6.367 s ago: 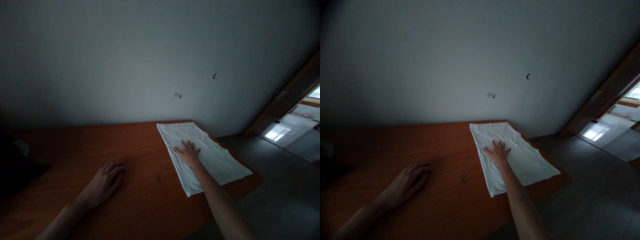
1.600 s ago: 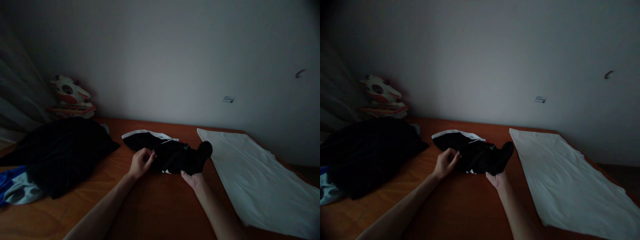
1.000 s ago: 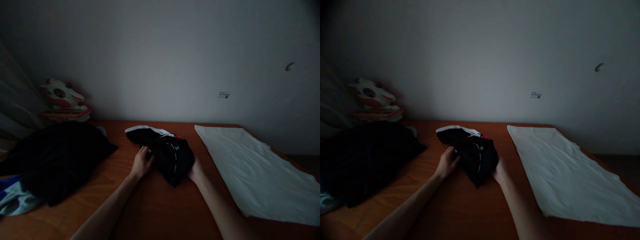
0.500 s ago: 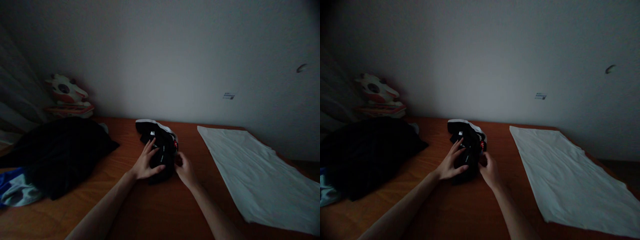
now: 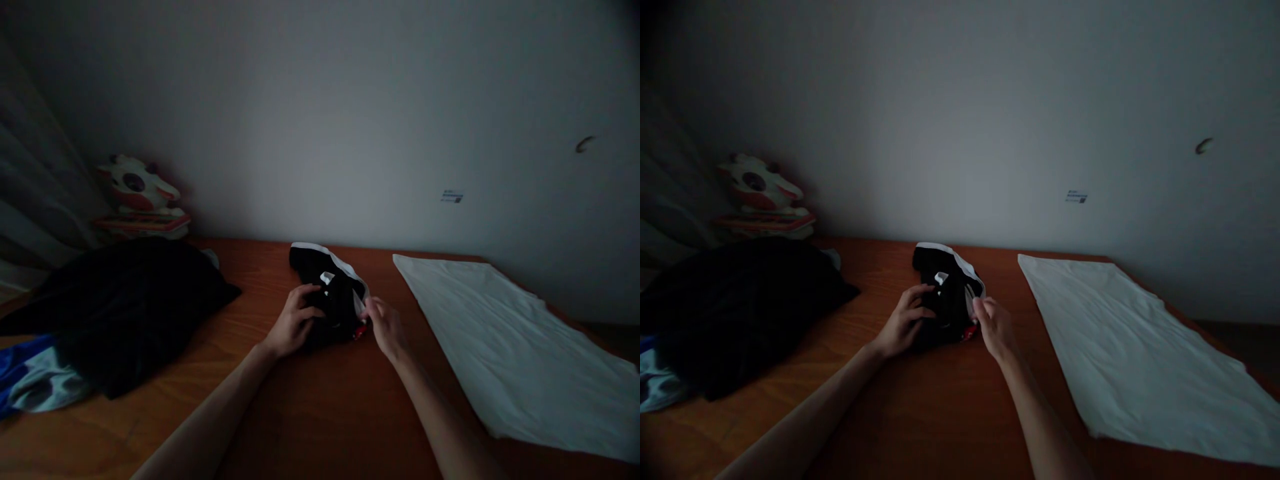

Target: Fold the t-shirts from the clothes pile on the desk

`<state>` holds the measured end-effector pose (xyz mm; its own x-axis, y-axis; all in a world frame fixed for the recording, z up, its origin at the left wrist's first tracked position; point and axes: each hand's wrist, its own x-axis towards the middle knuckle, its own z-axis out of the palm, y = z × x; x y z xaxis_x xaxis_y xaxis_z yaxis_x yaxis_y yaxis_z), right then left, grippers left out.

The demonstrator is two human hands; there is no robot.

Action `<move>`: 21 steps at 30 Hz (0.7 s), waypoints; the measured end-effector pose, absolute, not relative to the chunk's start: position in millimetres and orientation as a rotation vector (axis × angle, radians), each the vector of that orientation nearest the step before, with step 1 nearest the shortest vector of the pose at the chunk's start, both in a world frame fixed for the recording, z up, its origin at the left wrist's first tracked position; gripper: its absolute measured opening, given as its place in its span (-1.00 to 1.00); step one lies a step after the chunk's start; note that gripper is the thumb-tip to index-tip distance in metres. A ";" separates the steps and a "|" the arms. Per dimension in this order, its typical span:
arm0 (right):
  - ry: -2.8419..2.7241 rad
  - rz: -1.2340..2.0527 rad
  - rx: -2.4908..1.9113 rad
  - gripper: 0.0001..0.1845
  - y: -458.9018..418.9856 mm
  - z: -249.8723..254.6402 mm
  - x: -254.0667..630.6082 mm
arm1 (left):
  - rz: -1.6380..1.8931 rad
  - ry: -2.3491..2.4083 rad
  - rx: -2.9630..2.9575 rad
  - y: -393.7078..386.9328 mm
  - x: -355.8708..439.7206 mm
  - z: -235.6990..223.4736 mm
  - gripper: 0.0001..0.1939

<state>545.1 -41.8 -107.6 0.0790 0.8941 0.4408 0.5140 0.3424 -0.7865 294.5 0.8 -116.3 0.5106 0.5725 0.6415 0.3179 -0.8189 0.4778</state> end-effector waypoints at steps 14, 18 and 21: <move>-0.982 1.018 -1.221 -0.69 -32.2 -114.1 540.5 | 1.051 0.959 1.493 8.5 300.7 -106.5 -0.44; -0.804 1.177 -1.024 -0.72 -30.5 -120.0 532.3 | 0.966 0.930 1.917 -0.2 301.9 -104.0 -0.43; -0.846 1.113 -1.057 -0.68 -28.9 -126.7 535.4 | 0.902 0.881 2.085 -3.0 301.3 -100.8 -0.60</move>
